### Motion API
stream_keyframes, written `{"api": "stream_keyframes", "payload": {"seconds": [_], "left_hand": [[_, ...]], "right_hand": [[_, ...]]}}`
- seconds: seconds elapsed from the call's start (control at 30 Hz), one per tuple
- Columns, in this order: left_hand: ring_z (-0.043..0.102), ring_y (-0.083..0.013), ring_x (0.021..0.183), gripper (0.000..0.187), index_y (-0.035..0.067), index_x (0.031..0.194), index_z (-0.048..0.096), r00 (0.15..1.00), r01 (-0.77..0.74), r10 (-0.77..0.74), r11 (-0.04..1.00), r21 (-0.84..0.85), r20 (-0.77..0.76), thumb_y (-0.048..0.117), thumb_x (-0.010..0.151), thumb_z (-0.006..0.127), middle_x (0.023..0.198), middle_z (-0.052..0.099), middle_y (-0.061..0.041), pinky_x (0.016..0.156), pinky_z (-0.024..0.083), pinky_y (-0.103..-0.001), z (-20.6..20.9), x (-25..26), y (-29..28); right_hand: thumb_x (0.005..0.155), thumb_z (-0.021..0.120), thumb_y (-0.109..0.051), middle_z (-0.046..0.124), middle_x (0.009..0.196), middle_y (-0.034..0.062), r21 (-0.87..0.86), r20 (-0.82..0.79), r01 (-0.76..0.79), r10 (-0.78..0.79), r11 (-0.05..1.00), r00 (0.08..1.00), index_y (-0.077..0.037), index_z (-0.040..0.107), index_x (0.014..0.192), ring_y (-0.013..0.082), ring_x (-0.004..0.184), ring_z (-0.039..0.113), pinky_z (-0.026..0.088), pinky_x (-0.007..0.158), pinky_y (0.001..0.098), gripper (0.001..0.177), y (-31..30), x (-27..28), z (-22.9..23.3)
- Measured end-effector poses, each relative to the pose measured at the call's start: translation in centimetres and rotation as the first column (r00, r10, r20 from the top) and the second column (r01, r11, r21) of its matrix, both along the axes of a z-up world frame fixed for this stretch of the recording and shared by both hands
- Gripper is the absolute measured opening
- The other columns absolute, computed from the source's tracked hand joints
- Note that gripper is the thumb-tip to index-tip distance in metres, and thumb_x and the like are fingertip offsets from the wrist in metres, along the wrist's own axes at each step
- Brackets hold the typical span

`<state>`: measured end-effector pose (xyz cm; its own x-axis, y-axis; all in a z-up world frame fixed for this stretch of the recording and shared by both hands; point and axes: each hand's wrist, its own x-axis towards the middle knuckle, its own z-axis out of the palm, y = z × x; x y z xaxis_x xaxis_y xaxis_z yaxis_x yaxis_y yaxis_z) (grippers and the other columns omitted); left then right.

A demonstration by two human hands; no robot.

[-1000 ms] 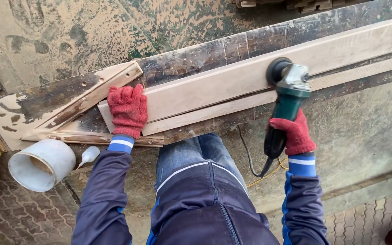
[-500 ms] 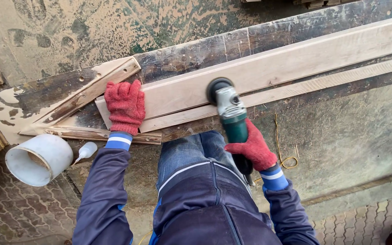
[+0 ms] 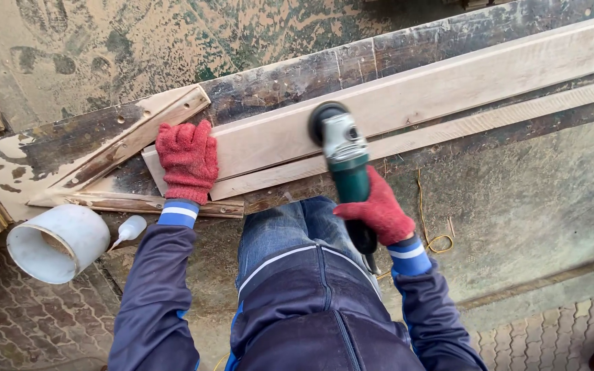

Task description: Sanding a wooden plank using an angle grinder fitted with a sanding disc.

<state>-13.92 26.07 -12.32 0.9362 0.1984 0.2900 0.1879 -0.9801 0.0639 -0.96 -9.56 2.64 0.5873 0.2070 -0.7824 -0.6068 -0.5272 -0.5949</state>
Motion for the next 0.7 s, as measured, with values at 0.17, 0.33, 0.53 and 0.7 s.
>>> {"api": "stream_keyframes", "payload": {"seconds": [0.17, 0.33, 0.53, 0.7], "left_hand": [[0.050, -0.0245, 0.121, 0.032, 0.023, 0.128, 0.065, 1.000, 0.010, -0.010, 1.000, 0.002, 0.013, 0.039, 0.101, 0.059, 0.115, 0.052, -0.004, 0.118, 0.035, -0.051, -0.1, 0.0, 0.2], [0.050, -0.0232, 0.119, 0.033, 0.024, 0.126, 0.066, 1.000, 0.006, -0.007, 1.000, 0.013, 0.026, 0.041, 0.099, 0.059, 0.114, 0.052, -0.003, 0.117, 0.036, -0.050, -0.1, 0.1, 0.2], [0.053, -0.0243, 0.115, 0.034, 0.023, 0.124, 0.068, 0.995, 0.019, -0.015, 0.999, -0.041, 0.097, 0.039, 0.095, 0.060, 0.110, 0.054, -0.004, 0.114, 0.038, -0.051, -0.5, 0.0, 0.3], [0.053, -0.0240, 0.113, 0.035, 0.022, 0.123, 0.066, 0.992, 0.010, -0.009, 1.000, -0.009, 0.124, 0.038, 0.093, 0.062, 0.110, 0.053, -0.004, 0.110, 0.039, -0.051, -0.8, 0.2, 0.3]], "right_hand": [[0.040, 0.103, -0.030, 0.071, 0.108, 0.0123, -0.006, -0.044, -0.265, 0.265, 0.964, 0.963, -0.027, 0.064, 0.132, 0.0312, 0.103, 0.068, 0.054, 0.088, 0.0440, 0.100, 3.9, -0.2, -0.3], [0.044, 0.100, -0.028, 0.071, 0.109, 0.0099, -0.071, -0.052, -0.195, 0.192, 0.978, 0.980, -0.029, 0.064, 0.132, 0.0281, 0.103, 0.070, 0.055, 0.085, 0.0437, 0.095, 3.1, 2.1, 1.0], [0.046, 0.092, -0.008, 0.064, 0.085, 0.0069, 0.049, 0.096, 0.160, -0.164, 0.986, 0.982, -0.013, 0.063, 0.115, 0.0224, 0.074, 0.068, 0.054, 0.060, 0.0339, 0.076, -3.1, 6.5, 1.6], [0.053, 0.090, -0.008, 0.068, 0.085, 0.0098, 0.036, 0.183, 0.324, -0.325, 0.945, 0.928, -0.014, 0.064, 0.109, 0.0262, 0.074, 0.073, 0.059, 0.065, 0.0351, 0.062, -4.9, 7.3, 0.8]]}}
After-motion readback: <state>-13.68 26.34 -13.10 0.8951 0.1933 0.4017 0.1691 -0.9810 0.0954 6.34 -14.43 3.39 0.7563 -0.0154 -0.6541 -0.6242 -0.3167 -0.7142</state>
